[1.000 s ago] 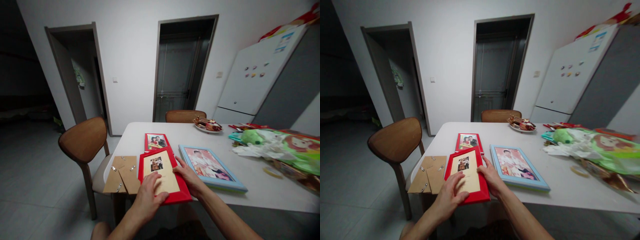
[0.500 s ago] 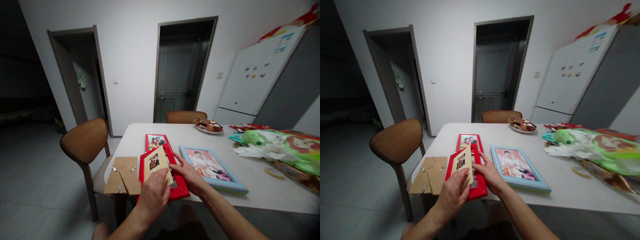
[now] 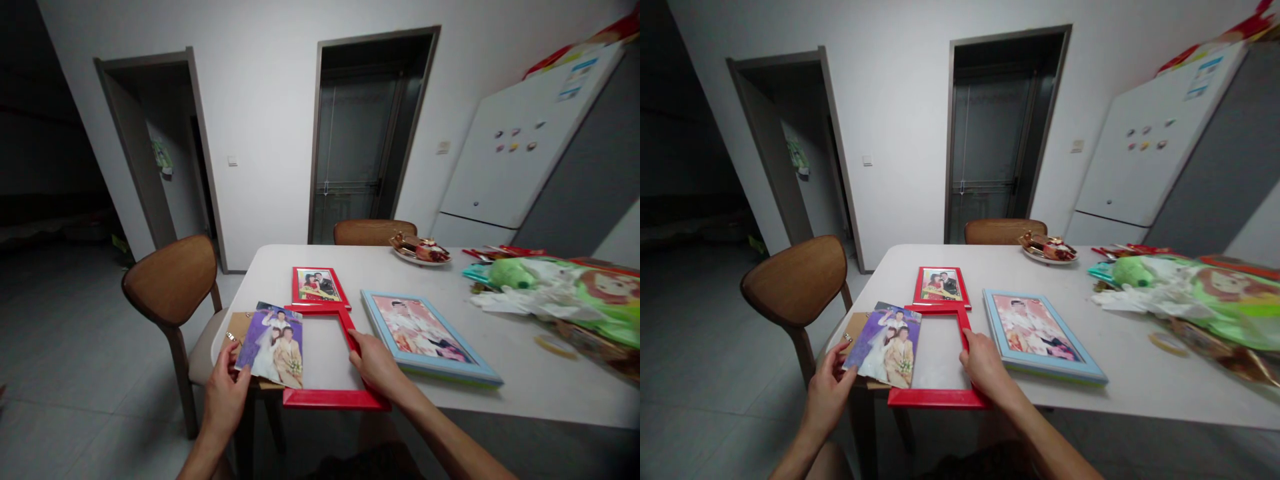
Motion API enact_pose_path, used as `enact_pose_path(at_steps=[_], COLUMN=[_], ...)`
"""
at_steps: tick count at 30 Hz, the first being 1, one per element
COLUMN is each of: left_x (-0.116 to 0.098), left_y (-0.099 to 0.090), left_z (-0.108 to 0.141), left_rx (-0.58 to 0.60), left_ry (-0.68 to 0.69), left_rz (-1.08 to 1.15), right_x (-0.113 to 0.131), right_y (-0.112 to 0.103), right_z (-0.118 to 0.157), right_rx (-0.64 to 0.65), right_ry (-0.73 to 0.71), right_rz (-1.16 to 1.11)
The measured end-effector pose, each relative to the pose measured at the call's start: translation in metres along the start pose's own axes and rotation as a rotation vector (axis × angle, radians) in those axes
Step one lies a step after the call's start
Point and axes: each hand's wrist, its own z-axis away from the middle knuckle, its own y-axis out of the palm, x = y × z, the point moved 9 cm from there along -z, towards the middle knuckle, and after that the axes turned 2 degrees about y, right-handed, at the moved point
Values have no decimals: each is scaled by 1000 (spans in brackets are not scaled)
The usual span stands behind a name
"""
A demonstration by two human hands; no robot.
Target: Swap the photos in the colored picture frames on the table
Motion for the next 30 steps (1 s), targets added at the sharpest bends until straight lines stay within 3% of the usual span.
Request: enact_pose_path(at_steps=[8, 14, 18, 21, 24, 28, 30], left_x=[-4, -9, -10, -19, -35, -51, -56], left_y=[9, 13, 12, 16, 31, 58, 66], left_z=[9, 12, 13, 14, 20, 32, 32], left_rx=[103, 123, 118, 108, 158, 259, 267], left_ry=[117, 212, 238, 315, 417, 524, 556], left_rz=[-379, -472, -492, -461, -396, -355, -347], right_x=[-1, -2, 11, 32, 53, 68, 76], right_y=[8, 8, -2, -4, 10, 38, 40], right_z=[1, 1, 6, 8, 2, -14, -19], right_rx=[-20, -30, -110, -114, -29, 77, 70], right_ry=[-39, -39, -60, -109, -104, 45, 103], right_rz=[79, 90, 34, -168, -470, -929, -1153])
